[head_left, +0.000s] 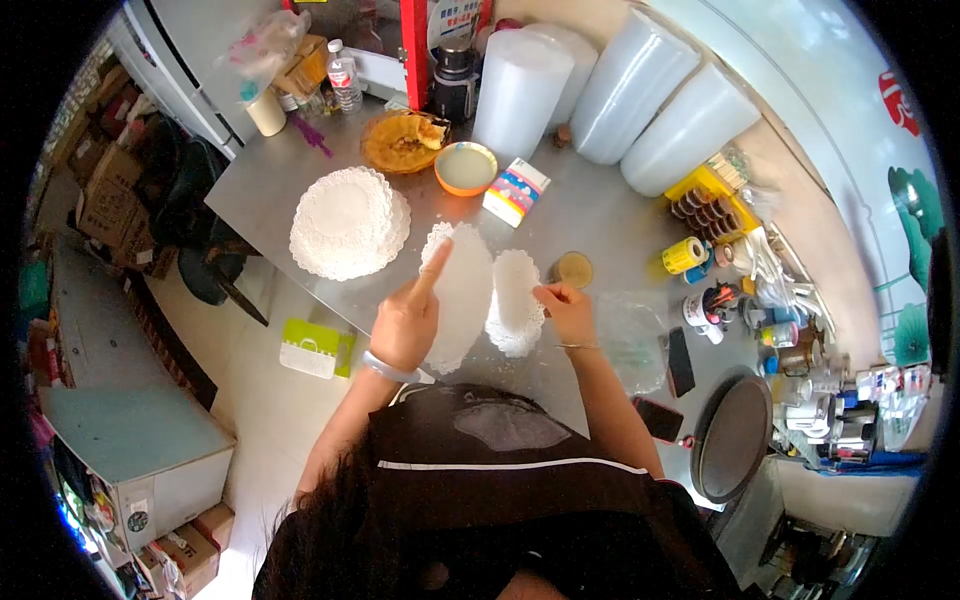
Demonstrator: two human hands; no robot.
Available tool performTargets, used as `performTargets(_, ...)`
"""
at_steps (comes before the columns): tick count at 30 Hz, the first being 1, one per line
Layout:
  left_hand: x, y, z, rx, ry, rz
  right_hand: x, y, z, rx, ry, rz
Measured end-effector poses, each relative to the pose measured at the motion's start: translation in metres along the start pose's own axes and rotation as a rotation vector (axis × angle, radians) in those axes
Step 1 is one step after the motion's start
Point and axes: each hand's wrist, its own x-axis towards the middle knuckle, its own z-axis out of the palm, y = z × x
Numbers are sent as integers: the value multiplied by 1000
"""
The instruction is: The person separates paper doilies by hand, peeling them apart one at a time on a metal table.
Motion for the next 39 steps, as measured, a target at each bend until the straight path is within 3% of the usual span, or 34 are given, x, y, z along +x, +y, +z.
performTargets(3,3,-5,6,47,-80,63,-10,-23,3,-154,78,-185)
performTargets(5,2,-25,21,9,-62,144,-21,-45,7,-141,69,-184)
performTargets(9,-7,-16,45,-130,2,-76,-31,-54,21,-115,28,-257)
performTargets(12,-7,-5,52,-313,-7,-116,-41,-53,32,-224,1,-405)
performTargets(16,-8,-1,53,-397,-1,-258,-52,-55,41,-231,-64,-396)
performTargets(19,-8,-10,52,-431,13,-371,-53,-57,44,-33,-150,-424)
performTargets(22,-10,-18,49,-407,109,-344,-49,-52,35,190,-159,-66)
performTargets(24,-11,-26,43,-372,138,-315,-35,-30,20,118,32,-293)
performTargets(28,-12,-45,38,-358,215,-337,-24,-39,-42,-83,531,-398)
performTargets(31,-11,-36,36,-345,217,-311,-29,-59,-48,-643,471,-972)
performTargets(35,-10,-15,47,-391,161,-278,-53,-78,24,-557,-19,-858)
performTargets(39,-15,-10,43,-344,112,-238,-67,-87,51,-405,-119,-628)
